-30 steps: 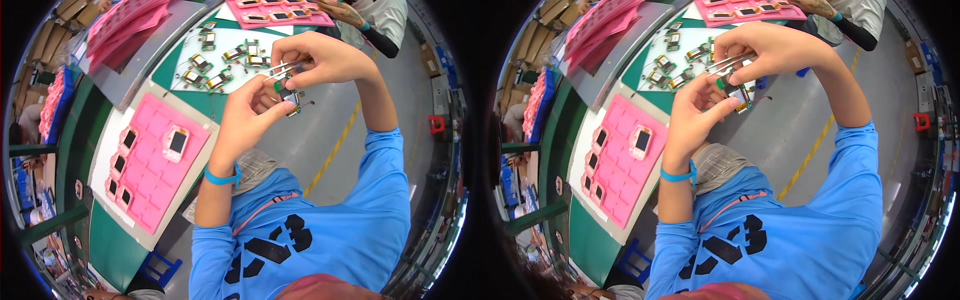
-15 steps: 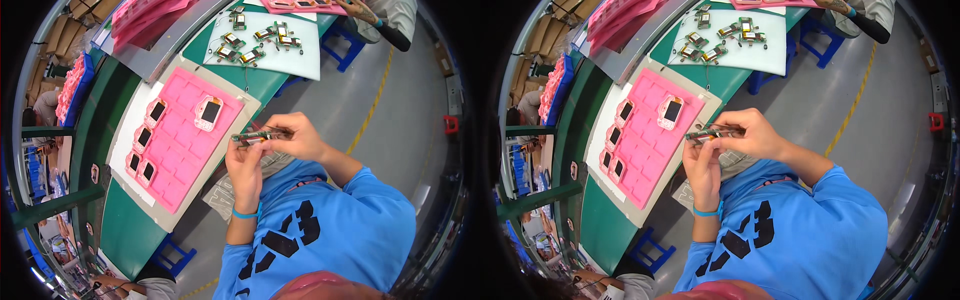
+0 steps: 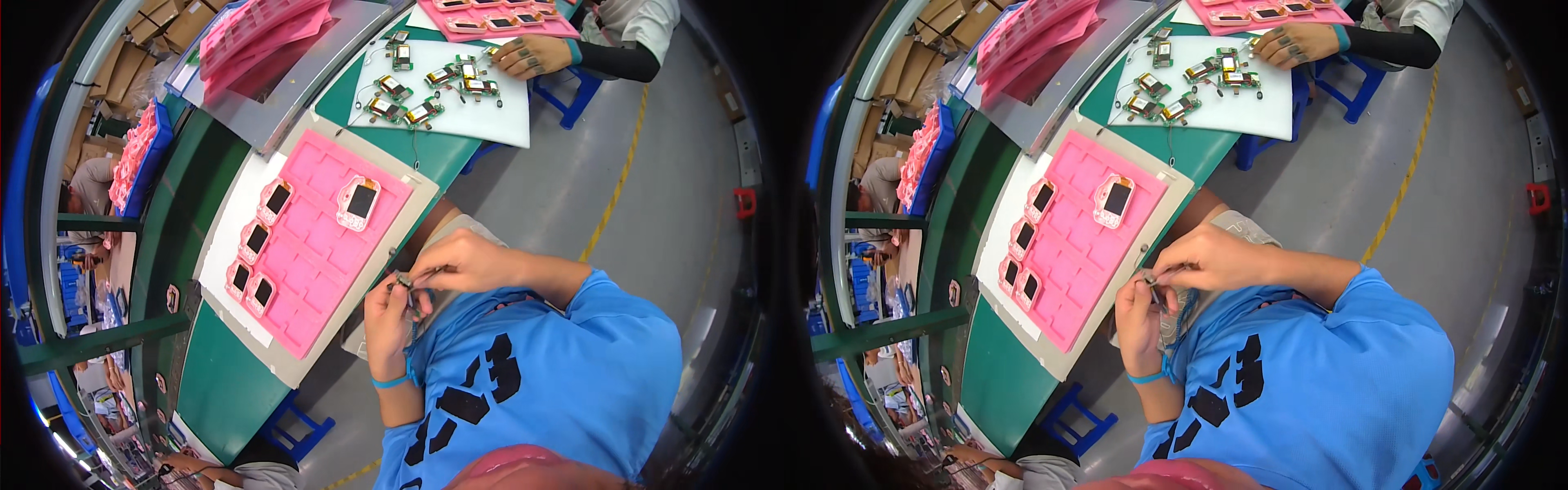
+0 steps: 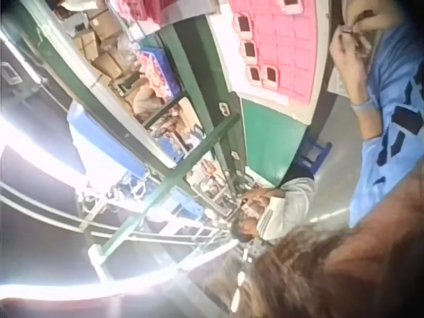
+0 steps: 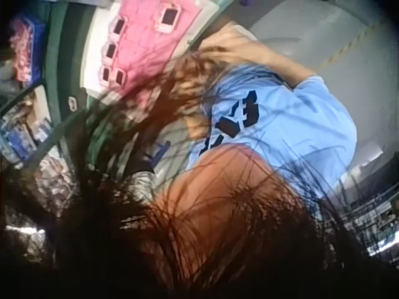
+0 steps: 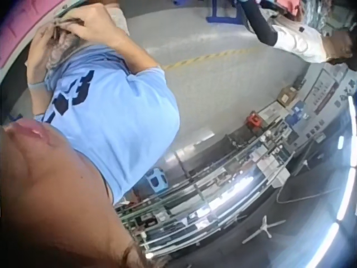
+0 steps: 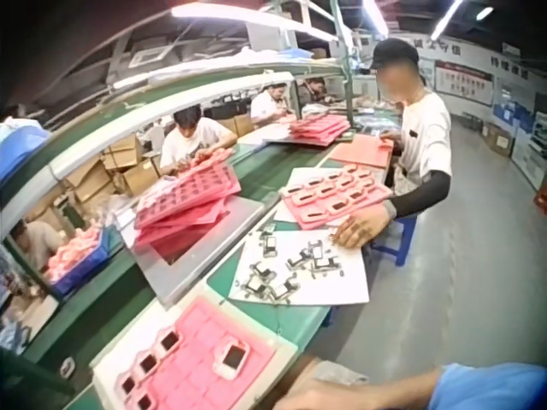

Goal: Assembling electronic circuit boards into plastic casings at a manual assembly station.

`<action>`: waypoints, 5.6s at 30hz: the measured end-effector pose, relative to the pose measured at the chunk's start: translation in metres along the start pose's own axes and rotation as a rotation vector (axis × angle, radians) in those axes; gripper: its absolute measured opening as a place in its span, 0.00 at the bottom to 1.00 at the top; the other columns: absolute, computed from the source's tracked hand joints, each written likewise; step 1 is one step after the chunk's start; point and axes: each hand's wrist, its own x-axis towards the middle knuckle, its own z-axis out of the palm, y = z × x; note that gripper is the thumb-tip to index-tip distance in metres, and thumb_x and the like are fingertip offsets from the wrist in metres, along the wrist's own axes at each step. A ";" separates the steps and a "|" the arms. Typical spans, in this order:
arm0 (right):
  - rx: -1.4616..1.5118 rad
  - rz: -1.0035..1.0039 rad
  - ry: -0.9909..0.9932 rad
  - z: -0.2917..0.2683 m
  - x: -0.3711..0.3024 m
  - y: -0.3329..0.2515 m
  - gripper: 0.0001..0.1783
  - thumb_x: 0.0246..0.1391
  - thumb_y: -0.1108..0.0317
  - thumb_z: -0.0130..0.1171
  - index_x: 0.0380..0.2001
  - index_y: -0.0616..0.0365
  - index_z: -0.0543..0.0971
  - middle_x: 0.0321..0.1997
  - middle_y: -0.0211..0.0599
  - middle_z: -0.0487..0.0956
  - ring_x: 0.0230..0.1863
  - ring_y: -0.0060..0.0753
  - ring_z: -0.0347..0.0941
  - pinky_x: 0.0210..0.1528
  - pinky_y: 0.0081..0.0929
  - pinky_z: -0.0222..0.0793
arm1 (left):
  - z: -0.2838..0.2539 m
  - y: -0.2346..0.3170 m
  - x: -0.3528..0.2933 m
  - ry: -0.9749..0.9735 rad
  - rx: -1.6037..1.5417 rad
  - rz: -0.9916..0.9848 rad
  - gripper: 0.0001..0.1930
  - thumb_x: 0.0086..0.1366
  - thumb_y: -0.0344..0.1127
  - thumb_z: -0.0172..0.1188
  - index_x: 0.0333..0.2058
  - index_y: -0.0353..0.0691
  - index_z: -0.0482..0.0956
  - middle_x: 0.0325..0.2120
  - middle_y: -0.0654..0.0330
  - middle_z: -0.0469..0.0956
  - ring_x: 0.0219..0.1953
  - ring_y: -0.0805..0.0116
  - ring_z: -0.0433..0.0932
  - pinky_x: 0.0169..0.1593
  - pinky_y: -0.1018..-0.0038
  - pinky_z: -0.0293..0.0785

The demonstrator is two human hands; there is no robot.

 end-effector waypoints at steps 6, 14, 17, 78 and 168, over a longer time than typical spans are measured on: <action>0.040 -0.021 0.089 -0.004 0.003 0.004 0.05 0.65 0.76 0.65 0.40 0.63 0.88 0.28 0.29 0.84 0.25 0.16 0.69 0.28 0.16 0.62 | -0.005 0.004 0.006 0.035 -0.101 0.050 0.17 0.79 0.44 0.60 0.42 0.32 0.76 0.26 0.50 0.81 0.25 0.65 0.79 0.28 0.77 0.74; 0.212 0.277 0.257 -0.046 -0.004 0.035 0.08 0.70 0.73 0.61 0.42 0.63 0.88 0.31 0.24 0.82 0.26 0.12 0.63 0.30 0.15 0.58 | -0.003 0.060 0.042 0.438 0.189 0.176 0.08 0.75 0.34 0.55 0.36 0.36 0.75 0.20 0.60 0.71 0.16 0.76 0.64 0.19 0.83 0.59; 0.241 0.297 0.303 -0.046 -0.010 0.053 0.11 0.73 0.69 0.57 0.45 0.64 0.86 0.30 0.28 0.83 0.24 0.14 0.65 0.29 0.14 0.60 | -0.002 0.075 0.063 0.401 0.253 0.187 0.06 0.74 0.32 0.56 0.36 0.37 0.76 0.19 0.61 0.70 0.17 0.76 0.65 0.21 0.83 0.60; 0.551 0.686 -0.046 -0.060 0.092 0.024 0.19 0.80 0.65 0.46 0.33 0.60 0.79 0.12 0.26 0.74 0.08 0.16 0.55 0.15 0.17 0.47 | 0.014 0.071 0.131 0.636 0.610 0.195 0.17 0.64 0.22 0.70 0.50 0.36 0.76 0.40 0.57 0.88 0.37 0.73 0.84 0.38 0.83 0.78; -0.437 0.143 -0.107 -0.063 0.127 0.019 0.16 0.51 0.71 0.75 0.45 0.52 0.86 0.25 0.32 0.81 0.25 0.35 0.76 0.30 0.31 0.68 | -0.040 0.058 0.076 0.536 1.095 0.555 0.22 0.52 0.27 0.80 0.48 0.41 0.88 0.46 0.59 0.87 0.44 0.68 0.81 0.45 0.74 0.77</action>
